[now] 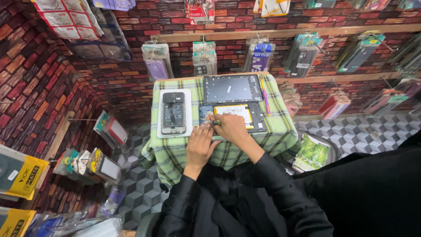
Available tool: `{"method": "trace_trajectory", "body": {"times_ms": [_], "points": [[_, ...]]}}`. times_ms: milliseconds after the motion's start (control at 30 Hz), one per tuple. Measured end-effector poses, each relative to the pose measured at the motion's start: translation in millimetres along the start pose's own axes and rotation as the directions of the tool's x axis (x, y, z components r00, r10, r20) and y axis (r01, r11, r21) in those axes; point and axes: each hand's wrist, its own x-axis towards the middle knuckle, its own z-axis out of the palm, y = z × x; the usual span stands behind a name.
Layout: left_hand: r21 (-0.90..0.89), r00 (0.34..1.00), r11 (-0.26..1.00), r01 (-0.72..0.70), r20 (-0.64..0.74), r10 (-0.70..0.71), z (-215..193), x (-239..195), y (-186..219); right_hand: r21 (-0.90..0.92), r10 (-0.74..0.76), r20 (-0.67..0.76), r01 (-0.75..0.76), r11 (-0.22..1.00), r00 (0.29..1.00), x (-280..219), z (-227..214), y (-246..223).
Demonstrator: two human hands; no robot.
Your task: The person uses a screwdriver to remove screws from a disassembled tablet or phone on a table. They then use a prying tool to lift and disconnect internal components, including a ribbon cable, and place parts on a white tray.
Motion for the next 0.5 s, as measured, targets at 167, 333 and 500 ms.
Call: {"method": "trace_trajectory", "body": {"times_ms": [167,333,500], "points": [[-0.033,1.000,0.999,0.014,-0.009,-0.014,0.3,1.3,0.1,-0.042,0.002,0.041,0.000,0.999,0.999,1.1,1.0,2.3],[0.016,1.000,1.000,0.012,-0.020,-0.012,1.2,-3.2,5.0,-0.056,0.039,0.113,-0.033,0.998,0.993,4.1,0.9,2.0],[0.077,0.999,0.996,0.036,0.021,-0.038,-2.4,-13.2,13.5,-0.051,0.021,0.079,-0.017,0.999,0.997,2.5,-1.6,1.2]]}}
